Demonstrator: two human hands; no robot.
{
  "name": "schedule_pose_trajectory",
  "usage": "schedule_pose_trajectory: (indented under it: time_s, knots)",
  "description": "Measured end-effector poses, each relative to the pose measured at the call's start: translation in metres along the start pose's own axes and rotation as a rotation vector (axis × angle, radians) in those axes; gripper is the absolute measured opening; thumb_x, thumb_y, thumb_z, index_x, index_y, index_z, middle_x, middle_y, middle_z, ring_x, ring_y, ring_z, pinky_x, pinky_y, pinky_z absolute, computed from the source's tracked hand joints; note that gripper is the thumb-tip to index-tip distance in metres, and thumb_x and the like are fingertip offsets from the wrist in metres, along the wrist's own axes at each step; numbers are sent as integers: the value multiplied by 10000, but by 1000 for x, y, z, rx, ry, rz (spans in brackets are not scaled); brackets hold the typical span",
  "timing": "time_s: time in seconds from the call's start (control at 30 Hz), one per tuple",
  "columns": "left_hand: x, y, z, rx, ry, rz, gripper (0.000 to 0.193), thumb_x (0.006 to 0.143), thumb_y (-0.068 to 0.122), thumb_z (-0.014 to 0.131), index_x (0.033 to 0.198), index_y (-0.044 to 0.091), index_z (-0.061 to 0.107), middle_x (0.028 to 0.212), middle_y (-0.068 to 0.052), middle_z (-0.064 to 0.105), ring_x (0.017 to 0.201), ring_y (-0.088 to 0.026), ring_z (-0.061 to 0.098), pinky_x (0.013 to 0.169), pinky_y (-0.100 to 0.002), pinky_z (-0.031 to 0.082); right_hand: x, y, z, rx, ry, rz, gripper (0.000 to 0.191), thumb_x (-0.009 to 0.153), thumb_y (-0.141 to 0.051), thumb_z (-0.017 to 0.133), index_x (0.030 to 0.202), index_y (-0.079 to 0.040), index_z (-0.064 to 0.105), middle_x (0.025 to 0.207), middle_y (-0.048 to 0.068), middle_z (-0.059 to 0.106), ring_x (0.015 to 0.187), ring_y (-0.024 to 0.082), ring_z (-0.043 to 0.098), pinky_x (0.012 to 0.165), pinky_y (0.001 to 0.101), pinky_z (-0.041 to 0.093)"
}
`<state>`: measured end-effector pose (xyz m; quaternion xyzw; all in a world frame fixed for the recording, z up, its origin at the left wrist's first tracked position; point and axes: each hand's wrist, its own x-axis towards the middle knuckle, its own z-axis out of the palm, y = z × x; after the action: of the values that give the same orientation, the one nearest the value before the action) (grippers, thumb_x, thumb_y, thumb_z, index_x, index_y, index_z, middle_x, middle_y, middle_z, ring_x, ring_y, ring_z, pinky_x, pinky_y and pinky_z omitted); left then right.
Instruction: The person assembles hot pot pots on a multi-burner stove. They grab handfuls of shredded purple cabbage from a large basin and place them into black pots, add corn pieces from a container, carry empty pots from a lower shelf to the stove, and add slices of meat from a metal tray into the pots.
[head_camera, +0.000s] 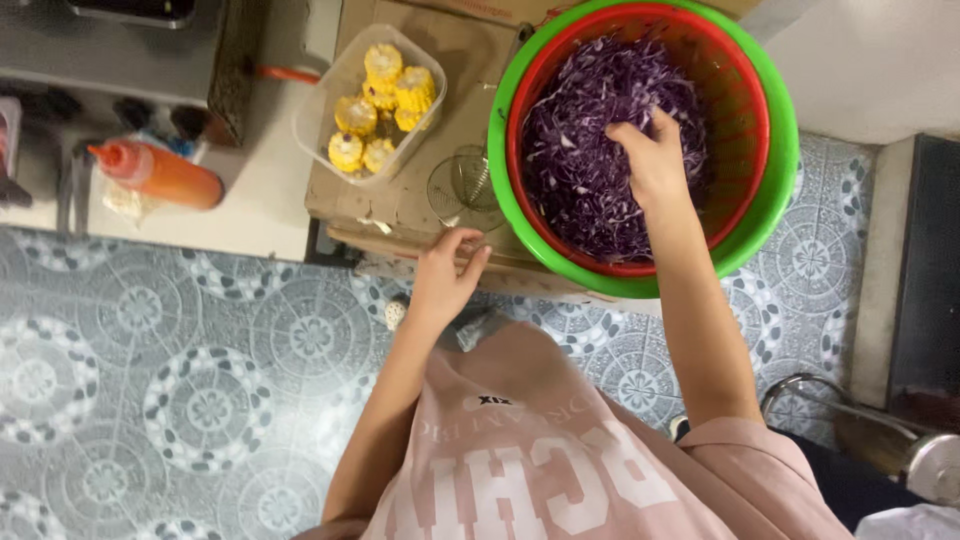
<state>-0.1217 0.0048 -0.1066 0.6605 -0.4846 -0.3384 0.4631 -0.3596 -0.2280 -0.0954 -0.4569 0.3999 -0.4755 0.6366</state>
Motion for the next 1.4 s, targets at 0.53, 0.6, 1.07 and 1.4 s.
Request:
schedule_pose_trajectory:
  time_s: [0.53,0.6,1.07,1.4]
  knots:
    - [23,43,14,-97,40,173,233,958,212,720,1093,26,684,1038,-128,728,960,-250,737,837,-365,569,-22,-74,46,280,-99,215,291,858,36,608,1134,-19,678,1044,94,749,927,224,741,865,379,626]
    - [26,38,-1,-215,48,65,224,980,217,694,1094,25,676,1048,-112,736,957,-226,754,831,-351,583,-14,-69,70,261,-120,215,267,858,48,617,1110,-21,670,1038,94,740,927,228,740,863,382,624]
    - [108,-25,-280,-26,312,209,227,962,178,718,1127,26,684,1062,-123,732,984,-235,726,873,-363,550,109,-21,400,235,-371,399,204,885,-65,656,1074,11,672,959,107,733,821,227,732,760,401,628]
    - [161,-61,-437,-106,238,78,228,937,127,729,1123,5,682,1092,-113,724,888,-142,721,593,-223,558,253,43,618,-155,-420,-8,216,856,-41,719,1070,-8,730,962,86,749,850,186,705,770,343,581]
